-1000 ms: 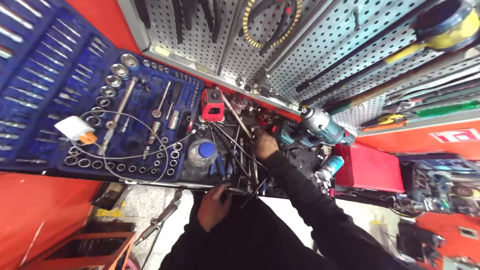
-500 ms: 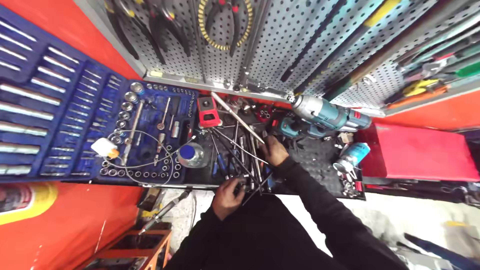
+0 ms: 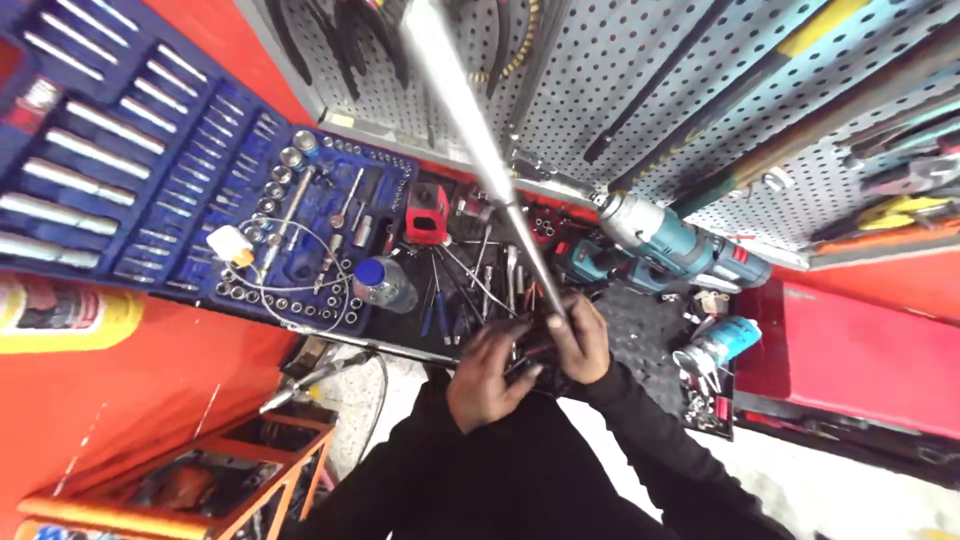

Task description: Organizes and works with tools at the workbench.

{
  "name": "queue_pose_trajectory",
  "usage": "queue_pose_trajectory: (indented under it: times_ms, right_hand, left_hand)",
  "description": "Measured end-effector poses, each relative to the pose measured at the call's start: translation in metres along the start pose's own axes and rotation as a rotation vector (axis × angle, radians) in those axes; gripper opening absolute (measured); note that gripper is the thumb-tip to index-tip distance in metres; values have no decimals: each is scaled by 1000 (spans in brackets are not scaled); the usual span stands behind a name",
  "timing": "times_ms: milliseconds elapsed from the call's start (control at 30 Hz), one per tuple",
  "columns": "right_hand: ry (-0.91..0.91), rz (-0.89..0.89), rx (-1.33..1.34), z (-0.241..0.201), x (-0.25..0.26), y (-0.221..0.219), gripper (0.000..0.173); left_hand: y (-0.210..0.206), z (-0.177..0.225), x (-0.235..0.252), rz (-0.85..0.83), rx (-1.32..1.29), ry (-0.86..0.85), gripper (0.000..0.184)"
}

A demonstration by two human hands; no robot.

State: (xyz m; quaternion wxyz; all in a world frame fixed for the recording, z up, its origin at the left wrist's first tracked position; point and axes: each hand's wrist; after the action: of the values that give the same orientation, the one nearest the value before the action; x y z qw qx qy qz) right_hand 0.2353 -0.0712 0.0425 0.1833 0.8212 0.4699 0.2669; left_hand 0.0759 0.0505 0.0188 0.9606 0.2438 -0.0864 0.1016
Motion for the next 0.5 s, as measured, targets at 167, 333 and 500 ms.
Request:
queue_pose_trajectory:
  times_ms: [167, 333, 500]
  right_hand:
    - [206, 125, 436, -36, 6, 1, 27]
    - [292, 21, 734, -62, 0, 18, 34]
    - [369, -24, 846, -74, -8, 26, 56]
  left_hand:
    - [-14, 41, 24, 37, -10, -49, 63]
    - [-37, 39, 8, 37, -56, -51, 61]
    - [-25, 15, 12, 196, 47, -15, 30]
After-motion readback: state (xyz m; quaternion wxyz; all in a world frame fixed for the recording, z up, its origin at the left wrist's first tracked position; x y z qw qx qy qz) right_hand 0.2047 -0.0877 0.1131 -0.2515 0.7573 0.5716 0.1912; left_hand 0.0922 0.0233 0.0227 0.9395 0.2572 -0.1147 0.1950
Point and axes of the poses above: each hand's wrist, its own x-axis towards the middle knuckle, its own y-axis out of the back of the hand, z = x × y, and after that the axes turned 13 degrees about -z, right-handed
